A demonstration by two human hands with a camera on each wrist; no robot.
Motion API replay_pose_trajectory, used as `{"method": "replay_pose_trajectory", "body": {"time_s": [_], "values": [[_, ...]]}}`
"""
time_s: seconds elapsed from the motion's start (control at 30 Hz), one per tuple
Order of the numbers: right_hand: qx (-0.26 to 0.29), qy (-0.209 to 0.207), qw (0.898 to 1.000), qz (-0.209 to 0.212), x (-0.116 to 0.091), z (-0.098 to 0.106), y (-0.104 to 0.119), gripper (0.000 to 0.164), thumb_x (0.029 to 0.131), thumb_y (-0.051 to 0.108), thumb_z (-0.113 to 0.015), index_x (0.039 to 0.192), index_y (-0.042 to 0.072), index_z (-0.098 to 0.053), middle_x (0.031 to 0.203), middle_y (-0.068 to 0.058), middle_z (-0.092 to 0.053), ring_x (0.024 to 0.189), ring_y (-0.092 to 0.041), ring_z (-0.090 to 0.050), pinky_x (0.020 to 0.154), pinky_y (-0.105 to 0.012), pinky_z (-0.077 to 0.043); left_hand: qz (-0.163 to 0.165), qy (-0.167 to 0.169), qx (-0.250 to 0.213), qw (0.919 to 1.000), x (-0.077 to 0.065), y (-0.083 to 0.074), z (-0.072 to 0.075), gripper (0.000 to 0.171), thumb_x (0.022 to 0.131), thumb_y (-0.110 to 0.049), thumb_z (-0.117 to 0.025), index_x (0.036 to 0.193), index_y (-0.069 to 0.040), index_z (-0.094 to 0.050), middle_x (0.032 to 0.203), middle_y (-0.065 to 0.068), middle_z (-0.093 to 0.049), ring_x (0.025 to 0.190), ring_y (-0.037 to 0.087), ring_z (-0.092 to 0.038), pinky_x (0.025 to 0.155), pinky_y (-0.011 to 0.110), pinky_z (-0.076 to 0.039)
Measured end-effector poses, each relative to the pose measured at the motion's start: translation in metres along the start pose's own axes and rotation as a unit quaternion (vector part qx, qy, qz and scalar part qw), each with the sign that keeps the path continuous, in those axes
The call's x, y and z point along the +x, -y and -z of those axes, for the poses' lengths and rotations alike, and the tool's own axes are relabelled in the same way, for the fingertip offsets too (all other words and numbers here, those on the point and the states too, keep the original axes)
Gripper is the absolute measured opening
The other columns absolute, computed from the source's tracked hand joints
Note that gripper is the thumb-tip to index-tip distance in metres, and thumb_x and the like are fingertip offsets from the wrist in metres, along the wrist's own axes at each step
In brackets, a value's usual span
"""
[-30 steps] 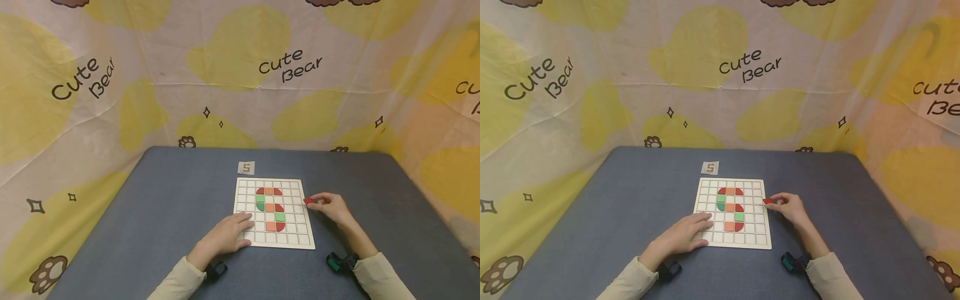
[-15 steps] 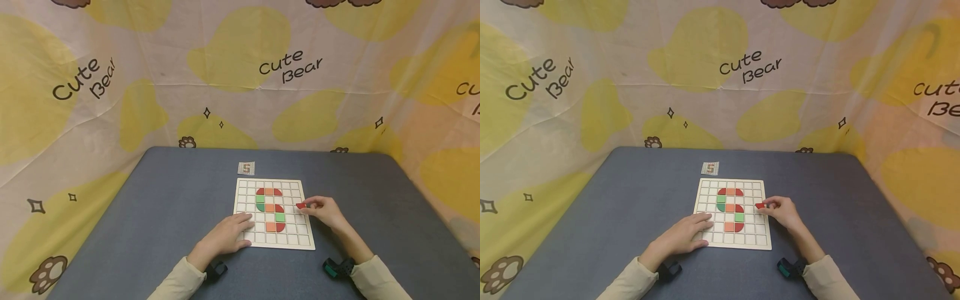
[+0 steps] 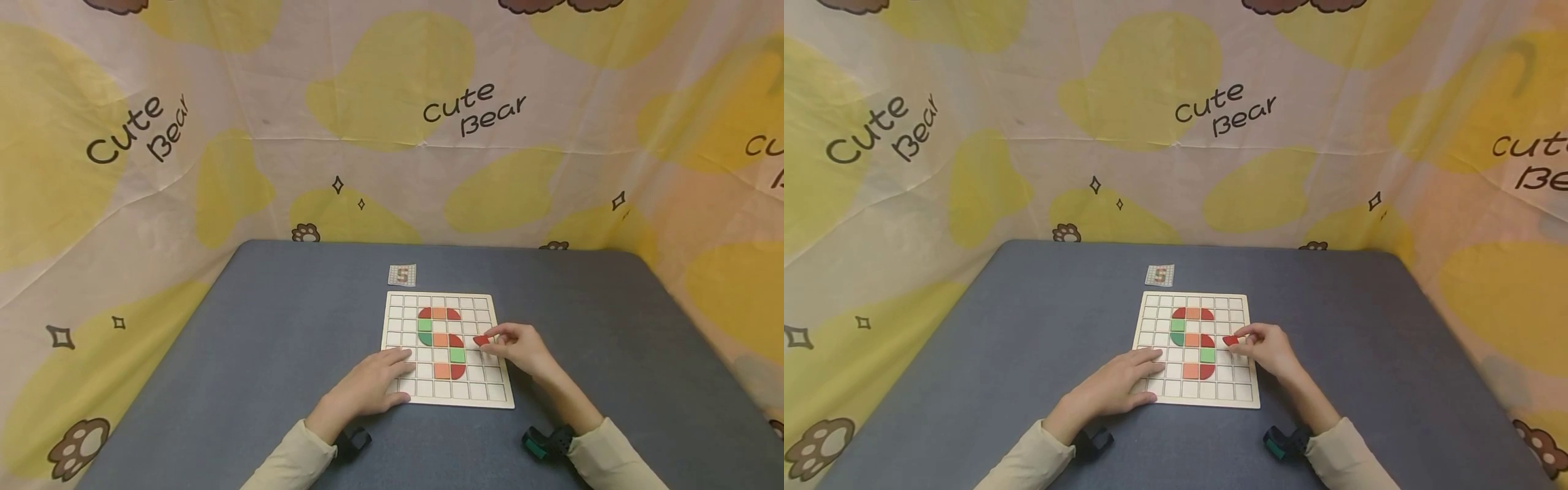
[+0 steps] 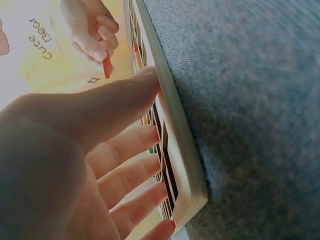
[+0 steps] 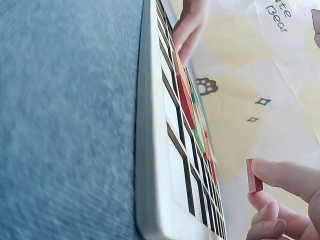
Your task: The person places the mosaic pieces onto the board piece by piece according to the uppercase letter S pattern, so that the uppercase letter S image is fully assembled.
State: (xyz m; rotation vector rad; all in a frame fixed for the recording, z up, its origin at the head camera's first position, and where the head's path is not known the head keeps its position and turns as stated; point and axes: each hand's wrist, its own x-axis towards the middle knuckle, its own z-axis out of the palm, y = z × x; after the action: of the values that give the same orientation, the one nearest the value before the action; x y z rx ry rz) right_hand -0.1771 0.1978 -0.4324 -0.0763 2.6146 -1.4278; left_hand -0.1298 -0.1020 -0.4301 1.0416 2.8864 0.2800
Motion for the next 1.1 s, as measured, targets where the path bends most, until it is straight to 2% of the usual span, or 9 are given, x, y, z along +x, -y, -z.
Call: {"method": "replay_pose_trajectory", "body": {"time_s": [0.37,0.63,1.1], "values": [[0.025,0.010,1.000,-0.001,-0.006,-0.012,0.009,0.035,0.077,0.017,-0.079,0.102,-0.004,-0.069,0.064,0.004,-0.046,0.057,-0.005,-0.041,0.047,-0.018,-0.034,0.000,0.000,-0.001,1.0000,0.000,0.000,-0.002,0.047,0.087,-0.032,-0.069,0.128,-0.012,-0.061,0.142,0.008,-0.055,0.134,0.025,-0.050,0.111,0.040,-0.043],[0.028,0.023,0.999,0.014,-0.008,-0.017,0.013,0.035,0.078,0.017,-0.079,0.103,-0.005,-0.069,0.064,0.004,-0.048,0.057,-0.005,-0.042,0.047,-0.017,-0.034,0.003,-0.003,-0.003,1.0000,0.000,0.001,-0.003,0.047,0.087,-0.034,-0.068,0.129,-0.012,-0.061,0.142,0.008,-0.055,0.135,0.026,-0.050,0.111,0.040,-0.043],[0.033,0.017,0.999,0.029,-0.011,-0.025,0.021,0.033,0.078,0.017,-0.079,0.100,-0.005,-0.070,0.064,0.002,-0.048,0.054,-0.004,-0.040,0.045,-0.018,-0.030,-0.002,-0.007,0.002,1.0000,0.001,0.001,-0.002,0.047,0.086,-0.032,-0.069,0.128,-0.012,-0.061,0.141,0.009,-0.055,0.133,0.026,-0.051,0.110,0.041,-0.044]]}}
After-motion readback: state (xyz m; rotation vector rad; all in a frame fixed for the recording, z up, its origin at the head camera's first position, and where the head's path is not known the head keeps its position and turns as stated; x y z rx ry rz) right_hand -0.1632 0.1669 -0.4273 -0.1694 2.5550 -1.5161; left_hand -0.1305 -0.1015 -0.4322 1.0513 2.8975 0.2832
